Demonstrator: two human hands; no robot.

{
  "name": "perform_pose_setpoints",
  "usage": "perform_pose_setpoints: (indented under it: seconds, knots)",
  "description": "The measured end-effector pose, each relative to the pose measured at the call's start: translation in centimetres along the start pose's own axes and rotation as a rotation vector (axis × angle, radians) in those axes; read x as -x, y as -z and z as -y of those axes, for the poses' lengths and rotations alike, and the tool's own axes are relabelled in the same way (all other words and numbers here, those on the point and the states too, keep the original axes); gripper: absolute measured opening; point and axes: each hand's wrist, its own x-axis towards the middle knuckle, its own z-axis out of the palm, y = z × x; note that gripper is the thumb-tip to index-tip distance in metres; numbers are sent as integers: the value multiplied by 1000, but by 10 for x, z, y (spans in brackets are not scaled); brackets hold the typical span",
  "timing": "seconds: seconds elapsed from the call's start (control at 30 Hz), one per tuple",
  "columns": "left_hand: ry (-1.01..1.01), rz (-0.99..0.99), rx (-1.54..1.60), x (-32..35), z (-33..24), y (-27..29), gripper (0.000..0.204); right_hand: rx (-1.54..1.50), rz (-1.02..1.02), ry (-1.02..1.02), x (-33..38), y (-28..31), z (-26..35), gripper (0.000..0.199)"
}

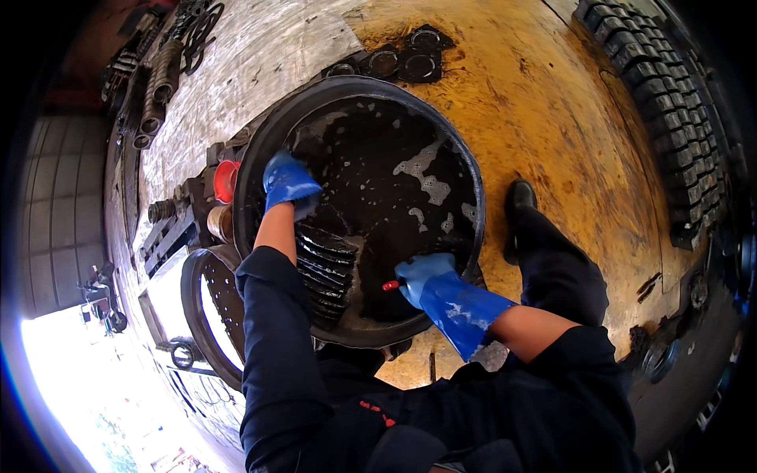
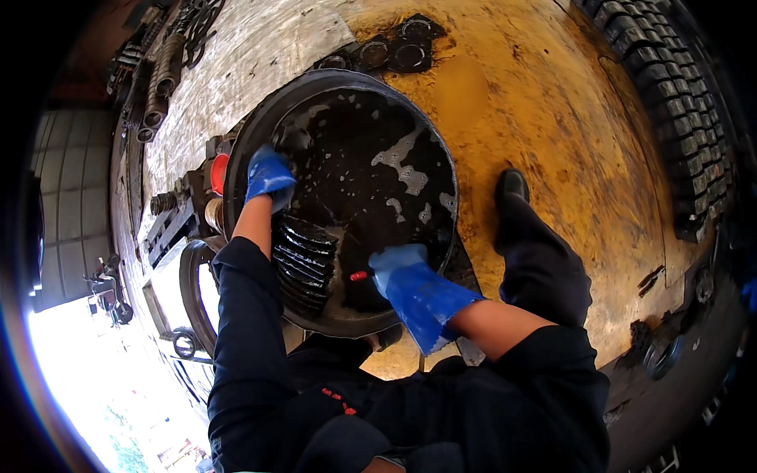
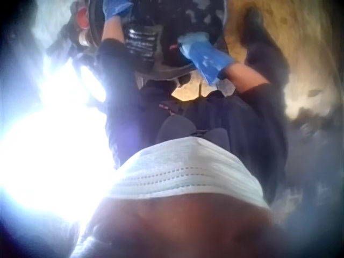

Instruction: The person scrubs a cylindrical mechanical part with a brush while holding it over a large basin filled with dark liquid. The person repeatedly dips the part into the liquid and scrubs it from multiple angles to remove grime.

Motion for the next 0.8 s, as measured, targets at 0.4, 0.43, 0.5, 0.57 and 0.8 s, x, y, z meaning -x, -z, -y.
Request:
perform_pose_setpoints:
  seconds: [0.4,0.43,0.5,0.57,0.8]
  knots:
    - [57,362,85,62,-66,73,45,147,299,-125,-6,7,-11,23]
    - [10,326,71,75,-64,92,40,107,198,-87,-4,8,-13,24]
    - [-91,279,33,101,-53,114,33,6,13,-22,2,4,-18,24]
    - [-170,202,-4,123,-44,134,32,-88,34,-219,-12,27,-7,24]
    - [-312,-31,-95,210,-30,155,28,-1130,-370,-159,-45,69,-27,27]
